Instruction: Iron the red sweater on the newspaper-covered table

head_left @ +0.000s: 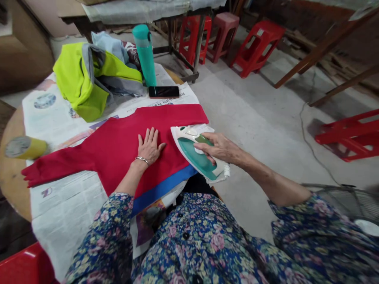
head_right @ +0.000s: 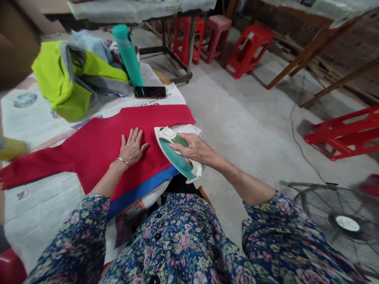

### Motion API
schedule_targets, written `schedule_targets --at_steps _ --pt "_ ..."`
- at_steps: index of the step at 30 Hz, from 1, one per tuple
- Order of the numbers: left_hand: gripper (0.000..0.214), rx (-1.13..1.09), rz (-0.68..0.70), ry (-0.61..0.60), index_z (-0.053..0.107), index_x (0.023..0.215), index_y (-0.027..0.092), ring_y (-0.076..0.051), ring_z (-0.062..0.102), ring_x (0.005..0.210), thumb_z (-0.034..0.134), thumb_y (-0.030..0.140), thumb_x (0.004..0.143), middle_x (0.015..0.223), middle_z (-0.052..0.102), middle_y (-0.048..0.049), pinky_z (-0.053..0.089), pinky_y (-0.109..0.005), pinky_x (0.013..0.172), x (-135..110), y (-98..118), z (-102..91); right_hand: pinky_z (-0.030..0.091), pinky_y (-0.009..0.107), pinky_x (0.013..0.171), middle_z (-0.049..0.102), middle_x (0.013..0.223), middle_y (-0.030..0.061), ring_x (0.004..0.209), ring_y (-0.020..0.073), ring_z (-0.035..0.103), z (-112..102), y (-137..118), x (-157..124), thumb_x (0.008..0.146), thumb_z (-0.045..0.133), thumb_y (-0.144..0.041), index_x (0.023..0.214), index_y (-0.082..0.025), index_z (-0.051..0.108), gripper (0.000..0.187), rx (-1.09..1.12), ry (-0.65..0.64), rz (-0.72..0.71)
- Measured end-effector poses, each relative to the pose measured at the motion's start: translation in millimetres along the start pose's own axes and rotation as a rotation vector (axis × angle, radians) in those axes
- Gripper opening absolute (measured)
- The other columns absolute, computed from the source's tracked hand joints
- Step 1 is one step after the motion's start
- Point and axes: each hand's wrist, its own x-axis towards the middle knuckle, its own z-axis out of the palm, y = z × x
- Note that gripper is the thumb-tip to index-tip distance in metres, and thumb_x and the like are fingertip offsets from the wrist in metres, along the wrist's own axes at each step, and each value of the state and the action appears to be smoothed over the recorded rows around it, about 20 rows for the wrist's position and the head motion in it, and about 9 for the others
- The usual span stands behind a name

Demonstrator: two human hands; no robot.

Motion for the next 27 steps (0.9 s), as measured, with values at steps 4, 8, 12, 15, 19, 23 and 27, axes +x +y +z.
schedule_targets --at_steps 4,8,12,15,19,23,27 --pt "0.102 0.040 0.072 -0.031 0.029 0.176 0.007 -0.045 0.013 0.173 0.056 0.069 0.100 0.184 0.019 -0.0272 0.007 -0.073 0.136 -2 1 9.2 0.040 0.021 0.042 0.050 0.044 -0.0083 0.036 0.0115 0.050 7 -4 20 0.105 0.068 -0.034 0.080 -0.025 0.051 0.033 -0.046 -0.036 -0.014" --pt "0.127 0.023 0.184 -0.053 0.029 0.176 0.008 -0.049 0.009 0.173 0.074 0.082 0.083 0.185 0.014 -0.0300 0.009 -0.074 0.135 -15 -14 9.7 0.038 0.020 0.039 0.051 0.045 -0.0098 0.035 0.0106 0.049 5 2 22 0.105 0.068 -0.032 0.085 -0.024 0.056 0.025 -0.008 -0.120 0.003" --pt "0.133 0.006 0.278 -0.046 0.029 0.176 0.007 -0.050 0.014 0.172 0.076 0.085 0.079 0.183 0.020 -0.0311 0.010 -0.074 0.135 -48 -12 18.4 0.038 0.019 0.041 0.050 0.047 -0.0107 0.037 0.0089 0.047 -5 11 3 0.101 0.071 -0.035 0.088 -0.022 0.062 0.020 -0.010 -0.254 -0.011" --pt "0.130 -0.009 0.313 -0.039 0.029 0.175 0.005 -0.049 0.021 0.171 0.070 0.087 0.083 0.180 0.028 -0.0313 0.011 -0.075 0.134 -81 -7 28.4 0.037 0.019 0.040 0.054 0.056 -0.0099 0.041 0.0085 0.047 -10 13 -13 0.096 0.073 -0.034 0.101 -0.021 0.069 0.015 -0.030 -0.320 0.019" --pt "0.109 -0.004 0.239 0.013 0.036 0.173 0.006 -0.048 0.030 0.168 0.059 0.079 0.095 0.177 0.035 -0.0315 0.013 -0.077 0.133 -129 -4 39.3 0.037 0.020 0.043 0.060 0.069 -0.0056 0.049 0.0091 0.050 -2 12 -26 0.094 0.074 -0.036 0.105 -0.021 0.072 0.018 -0.078 -0.326 -0.006" --pt "0.101 0.025 0.056 0.127 0.035 0.174 0.006 -0.049 0.033 0.167 0.054 0.073 0.101 0.176 0.037 -0.0320 0.012 -0.080 0.132 -183 -9 43.8 0.041 0.023 0.052 0.060 0.072 -0.0033 0.060 0.0127 0.054 19 11 -29 0.097 0.071 -0.043 0.101 -0.020 0.070 0.024 -0.116 -0.301 -0.106" --pt "0.103 0.049 -0.114 0.193 0.028 0.176 0.006 -0.050 0.031 0.167 0.053 0.073 0.102 0.176 0.036 -0.0334 0.014 -0.079 0.132 -234 -27 40.1 0.049 0.030 0.066 0.064 0.079 -0.0009 0.071 0.0158 0.056 42 6 -26 0.098 0.070 -0.044 0.098 -0.020 0.068 0.024 -0.160 -0.308 -0.219"
